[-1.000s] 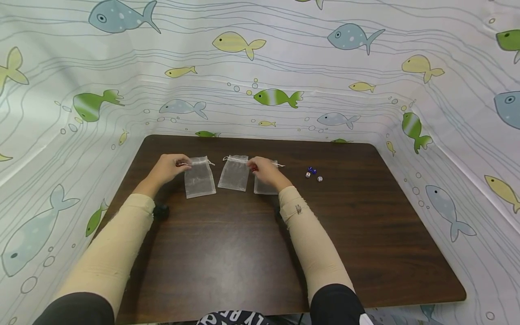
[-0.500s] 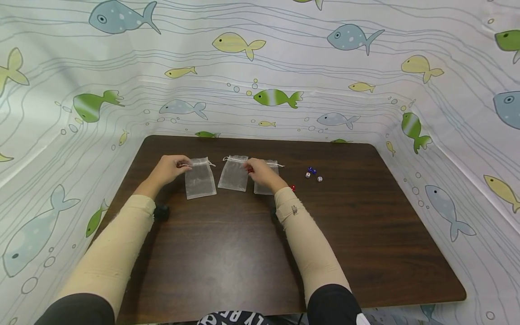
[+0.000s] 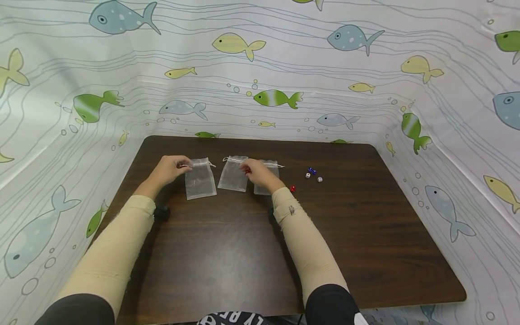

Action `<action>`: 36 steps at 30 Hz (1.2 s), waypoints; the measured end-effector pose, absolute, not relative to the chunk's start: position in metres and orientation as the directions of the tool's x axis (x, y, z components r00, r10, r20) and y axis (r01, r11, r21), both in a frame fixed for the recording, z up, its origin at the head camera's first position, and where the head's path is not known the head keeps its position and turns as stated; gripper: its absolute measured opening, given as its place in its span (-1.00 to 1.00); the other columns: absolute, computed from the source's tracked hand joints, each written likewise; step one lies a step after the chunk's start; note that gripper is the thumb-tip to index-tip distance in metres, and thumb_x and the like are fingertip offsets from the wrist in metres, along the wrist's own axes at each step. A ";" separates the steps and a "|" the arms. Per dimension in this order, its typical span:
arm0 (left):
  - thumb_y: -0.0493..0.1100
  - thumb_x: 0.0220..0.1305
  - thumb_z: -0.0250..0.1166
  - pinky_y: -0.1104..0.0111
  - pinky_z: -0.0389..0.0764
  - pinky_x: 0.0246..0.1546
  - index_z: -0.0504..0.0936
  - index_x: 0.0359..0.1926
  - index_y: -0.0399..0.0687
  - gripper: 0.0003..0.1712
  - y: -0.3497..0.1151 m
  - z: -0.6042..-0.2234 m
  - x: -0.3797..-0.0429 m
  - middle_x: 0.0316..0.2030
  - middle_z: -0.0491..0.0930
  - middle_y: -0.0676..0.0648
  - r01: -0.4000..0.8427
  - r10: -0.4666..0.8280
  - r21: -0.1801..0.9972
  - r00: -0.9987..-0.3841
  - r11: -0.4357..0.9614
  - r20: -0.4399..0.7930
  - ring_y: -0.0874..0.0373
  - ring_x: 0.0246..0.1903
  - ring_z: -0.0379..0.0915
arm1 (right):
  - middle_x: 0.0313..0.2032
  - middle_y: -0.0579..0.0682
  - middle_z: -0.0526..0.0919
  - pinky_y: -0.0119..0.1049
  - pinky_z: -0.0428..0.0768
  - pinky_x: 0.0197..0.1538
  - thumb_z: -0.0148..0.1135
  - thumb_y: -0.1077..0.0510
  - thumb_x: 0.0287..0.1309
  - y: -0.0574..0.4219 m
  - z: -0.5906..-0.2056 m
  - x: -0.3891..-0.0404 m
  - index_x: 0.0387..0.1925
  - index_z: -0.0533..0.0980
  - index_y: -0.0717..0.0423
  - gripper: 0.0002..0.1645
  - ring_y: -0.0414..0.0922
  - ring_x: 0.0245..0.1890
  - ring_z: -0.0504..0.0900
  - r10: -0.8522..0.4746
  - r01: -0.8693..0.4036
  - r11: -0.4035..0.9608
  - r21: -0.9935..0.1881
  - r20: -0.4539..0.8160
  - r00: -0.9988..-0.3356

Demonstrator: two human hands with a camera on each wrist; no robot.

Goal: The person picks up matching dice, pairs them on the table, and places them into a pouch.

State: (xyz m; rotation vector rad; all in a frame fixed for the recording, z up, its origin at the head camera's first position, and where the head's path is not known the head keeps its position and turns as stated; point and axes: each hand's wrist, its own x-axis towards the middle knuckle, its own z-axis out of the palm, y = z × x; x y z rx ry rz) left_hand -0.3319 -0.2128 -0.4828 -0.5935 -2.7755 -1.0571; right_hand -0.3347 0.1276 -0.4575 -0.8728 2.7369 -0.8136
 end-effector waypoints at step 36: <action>-0.29 0.29 0.41 0.03 0.66 -0.10 0.73 -0.11 -0.18 -0.84 -0.212 -0.481 -0.332 -0.15 0.72 -0.21 0.378 0.318 0.627 -0.924 0.681 0.211 -0.09 -0.16 0.65 | 0.03 0.19 0.65 -0.15 0.59 0.16 0.16 0.46 0.36 0.108 -0.459 -0.335 0.16 0.55 0.33 -0.63 0.05 0.04 0.63 -0.590 -0.502 0.683 -0.531 0.005 -0.807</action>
